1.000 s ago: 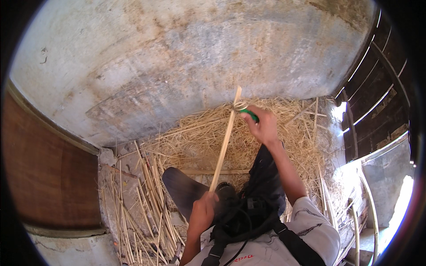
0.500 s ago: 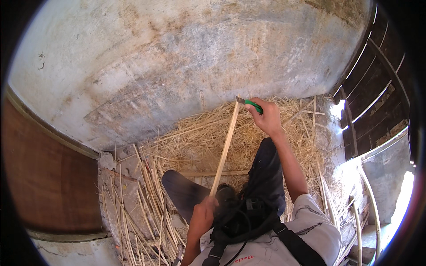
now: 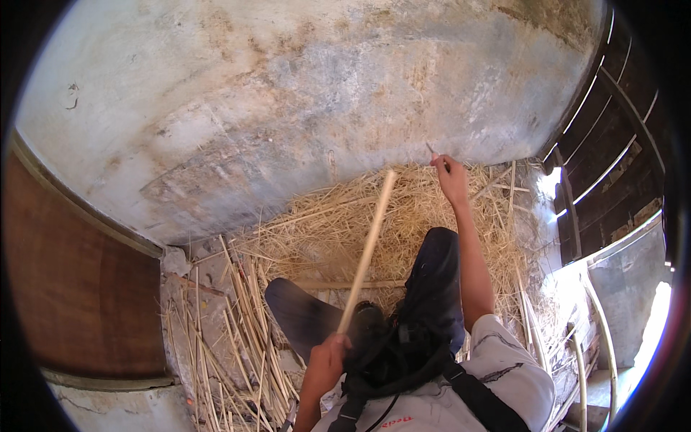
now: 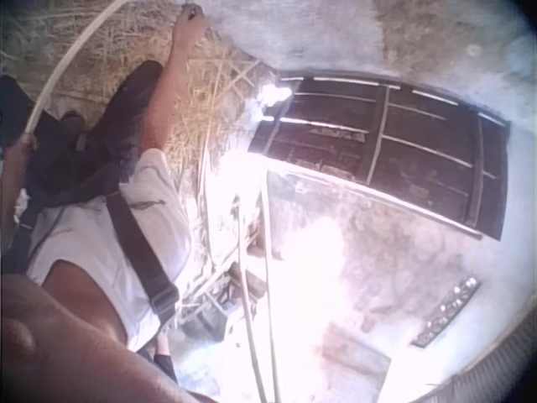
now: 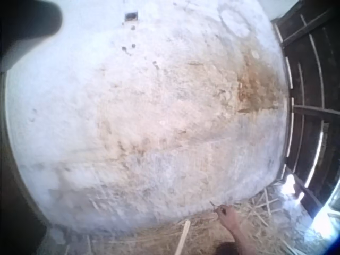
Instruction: The person shaves a bamboo strip with a small green knife, smoothing the surface and edges.
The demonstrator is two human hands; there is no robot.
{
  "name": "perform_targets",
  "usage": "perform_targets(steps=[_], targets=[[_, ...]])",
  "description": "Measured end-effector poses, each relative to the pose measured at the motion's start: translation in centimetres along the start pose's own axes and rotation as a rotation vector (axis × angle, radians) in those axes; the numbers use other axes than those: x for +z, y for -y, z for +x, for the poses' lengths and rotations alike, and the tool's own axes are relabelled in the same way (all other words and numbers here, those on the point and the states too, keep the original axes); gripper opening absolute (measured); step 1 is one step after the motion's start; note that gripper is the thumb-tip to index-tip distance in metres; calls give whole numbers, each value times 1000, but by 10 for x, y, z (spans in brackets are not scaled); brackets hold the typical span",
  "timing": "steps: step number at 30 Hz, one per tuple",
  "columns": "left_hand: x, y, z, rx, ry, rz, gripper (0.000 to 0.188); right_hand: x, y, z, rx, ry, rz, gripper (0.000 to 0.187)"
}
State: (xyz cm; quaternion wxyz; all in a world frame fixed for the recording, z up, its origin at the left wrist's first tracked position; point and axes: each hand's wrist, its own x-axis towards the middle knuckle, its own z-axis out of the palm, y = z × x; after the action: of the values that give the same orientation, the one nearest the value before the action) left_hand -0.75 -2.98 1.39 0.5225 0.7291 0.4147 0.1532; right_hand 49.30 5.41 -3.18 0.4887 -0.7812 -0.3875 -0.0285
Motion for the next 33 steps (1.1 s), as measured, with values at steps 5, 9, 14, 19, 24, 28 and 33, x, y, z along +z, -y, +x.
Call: perform_targets(steps=[5, 9, 14, 19, 24, 28, 33], targets=[[-10, 9, 18, 5, -131, -77, 51, 9, -24, -23, 89, 269, 284, 45], [-19, 6, 26, 43, -195, -94, 44, 4, 37, -55, 347, 454, 700, 51], [-15, -17, 35, -15, -202, -119, 31, -3, 64, -87, 442, 678, 1426, 49], [-12, -32, 38, 20, -190, -92, 32, -10, 91, -106, 351, 868, 1923, 49], [-7, -38, 42, 87, -247, -54, 25, -25, 115, -112, 273, 962, 1910, 45], [-2, -42, 43, 150, -283, -54, 21, -39, 139, -120, 285, 808, 1420, 44], [0, -61, 45, 142, -274, -55, 23, -40, 160, -132, 269, 691, 1114, 41]])
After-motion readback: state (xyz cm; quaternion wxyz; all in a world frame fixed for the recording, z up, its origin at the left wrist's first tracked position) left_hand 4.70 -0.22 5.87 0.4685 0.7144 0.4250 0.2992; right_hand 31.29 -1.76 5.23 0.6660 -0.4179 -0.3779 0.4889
